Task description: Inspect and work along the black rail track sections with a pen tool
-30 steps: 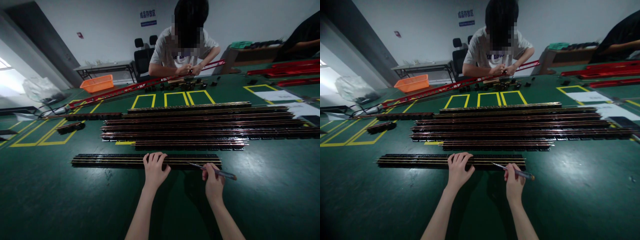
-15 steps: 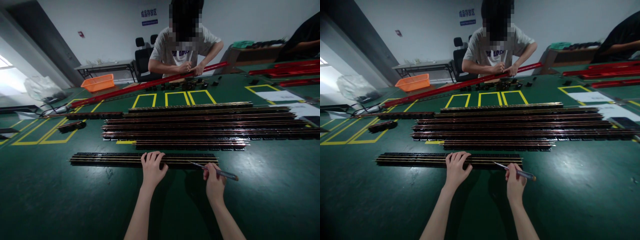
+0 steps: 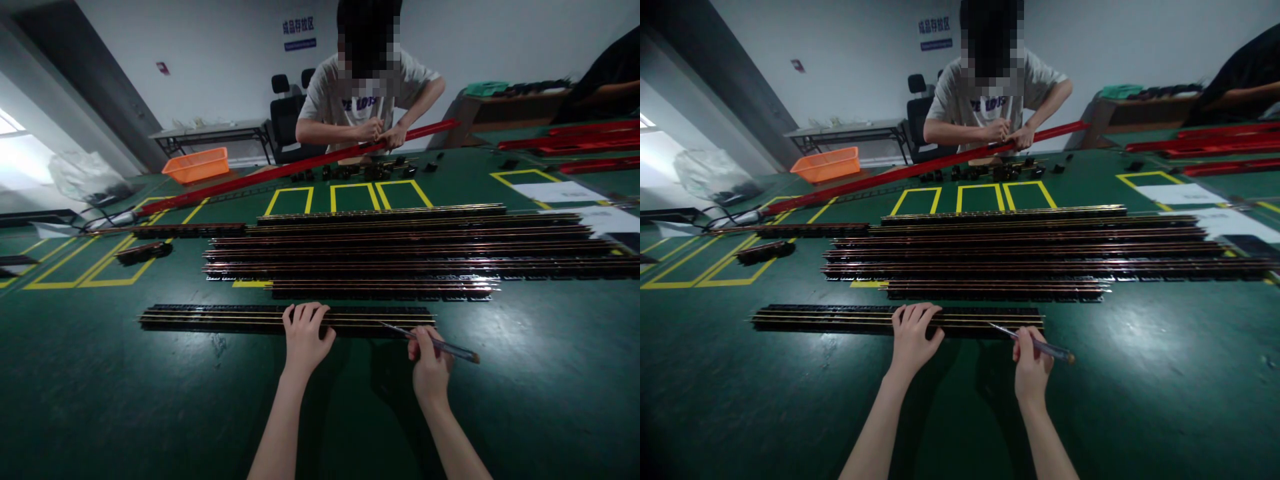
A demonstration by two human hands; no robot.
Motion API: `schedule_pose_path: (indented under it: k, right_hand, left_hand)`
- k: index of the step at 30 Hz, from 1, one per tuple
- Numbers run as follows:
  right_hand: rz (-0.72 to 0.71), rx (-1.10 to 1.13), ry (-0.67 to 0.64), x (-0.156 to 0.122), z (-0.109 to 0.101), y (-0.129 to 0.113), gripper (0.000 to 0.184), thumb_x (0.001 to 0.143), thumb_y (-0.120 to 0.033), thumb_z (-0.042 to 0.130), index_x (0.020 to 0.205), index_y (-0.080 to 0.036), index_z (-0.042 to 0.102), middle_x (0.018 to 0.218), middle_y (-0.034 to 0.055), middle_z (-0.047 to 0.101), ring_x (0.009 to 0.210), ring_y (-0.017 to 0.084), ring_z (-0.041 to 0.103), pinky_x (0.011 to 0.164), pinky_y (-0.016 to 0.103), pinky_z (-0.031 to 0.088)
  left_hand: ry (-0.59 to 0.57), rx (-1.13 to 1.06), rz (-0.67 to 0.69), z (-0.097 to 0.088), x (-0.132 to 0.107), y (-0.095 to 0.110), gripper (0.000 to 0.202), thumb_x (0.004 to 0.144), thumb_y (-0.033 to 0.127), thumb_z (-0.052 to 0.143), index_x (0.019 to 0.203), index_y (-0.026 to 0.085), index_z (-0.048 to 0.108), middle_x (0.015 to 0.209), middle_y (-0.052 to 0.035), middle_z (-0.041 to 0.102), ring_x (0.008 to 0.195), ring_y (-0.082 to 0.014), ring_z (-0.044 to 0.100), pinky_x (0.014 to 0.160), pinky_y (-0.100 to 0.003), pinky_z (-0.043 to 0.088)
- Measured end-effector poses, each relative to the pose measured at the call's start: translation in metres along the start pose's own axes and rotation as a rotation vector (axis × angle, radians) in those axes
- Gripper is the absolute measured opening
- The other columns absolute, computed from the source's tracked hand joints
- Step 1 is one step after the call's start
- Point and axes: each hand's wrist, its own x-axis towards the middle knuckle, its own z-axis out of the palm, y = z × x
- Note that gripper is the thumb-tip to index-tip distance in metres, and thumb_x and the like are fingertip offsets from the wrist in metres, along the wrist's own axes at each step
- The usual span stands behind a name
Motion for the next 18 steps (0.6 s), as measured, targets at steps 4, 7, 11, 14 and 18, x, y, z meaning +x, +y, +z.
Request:
schedule_pose_path:
  k: [4, 7, 11, 14, 18]
  right_hand:
    - [0.007, -0.004, -0.005, 0.0002, -0.0006, 0.0004, 0.039, 0.077, -0.054, 0.052, 0.061, -0.018, 0.055, 0.043, -0.0048, 0.043, 0.038, 0.009, 0.039, 0.038, 0.022, 0.03]
    - [0.006, 0.003, -0.007, 0.0005, -0.0004, 0.0006, 0.039, 0.076, -0.054, 0.053, 0.061, -0.018, 0.054, 0.043, -0.0049, 0.043, 0.038, 0.009, 0.039, 0.038, 0.022, 0.03]
    - [0.007, 0.04, -0.014, 0.0012, -0.0006, 0.0025, 0.037, 0.076, -0.052, 0.054, 0.062, -0.018, 0.055, 0.044, -0.0051, 0.044, 0.038, 0.009, 0.039, 0.038, 0.022, 0.03]
    - [0.014, 0.048, -0.03, 0.0004, -0.0009, 0.0013, 0.036, 0.077, -0.052, 0.054, 0.063, -0.018, 0.055, 0.044, -0.005, 0.044, 0.039, 0.009, 0.039, 0.039, 0.022, 0.03]
    - [0.005, 0.037, -0.056, -0.0033, 0.0019, -0.0069, 0.033, 0.08, -0.048, 0.052, 0.064, -0.018, 0.055, 0.047, -0.0047, 0.044, 0.042, 0.009, 0.04, 0.041, 0.023, 0.031]
  left_hand:
    - [-0.006, -0.001, 0.007, -0.0006, -0.0003, 0.0, 0.026, 0.074, 0.022, 0.054, 0.1, 0.022, 0.06, 0.1, -0.0038, 0.064, 0.098, -0.0236, 0.055, 0.096, -0.048, 0.03]
    - [-0.014, -0.025, 0.013, -0.0015, -0.0004, 0.0002, 0.028, 0.075, 0.022, 0.054, 0.103, 0.022, 0.06, 0.1, -0.0039, 0.064, 0.099, -0.0238, 0.055, 0.097, -0.048, 0.03]
    - [-0.024, -0.029, 0.035, -0.0032, -0.0004, 0.0011, 0.031, 0.075, 0.019, 0.053, 0.106, 0.023, 0.059, 0.102, -0.0038, 0.064, 0.1, -0.0236, 0.054, 0.097, -0.049, 0.03]
    - [-0.034, -0.021, 0.044, -0.0045, -0.0009, 0.0021, 0.033, 0.076, 0.018, 0.053, 0.107, 0.024, 0.058, 0.102, -0.0034, 0.064, 0.1, -0.0229, 0.054, 0.098, -0.049, 0.03]
    - [-0.034, -0.012, 0.061, -0.0061, -0.0016, 0.002, 0.035, 0.076, 0.014, 0.051, 0.109, 0.024, 0.058, 0.104, -0.0029, 0.064, 0.101, -0.022, 0.054, 0.099, -0.049, 0.03]
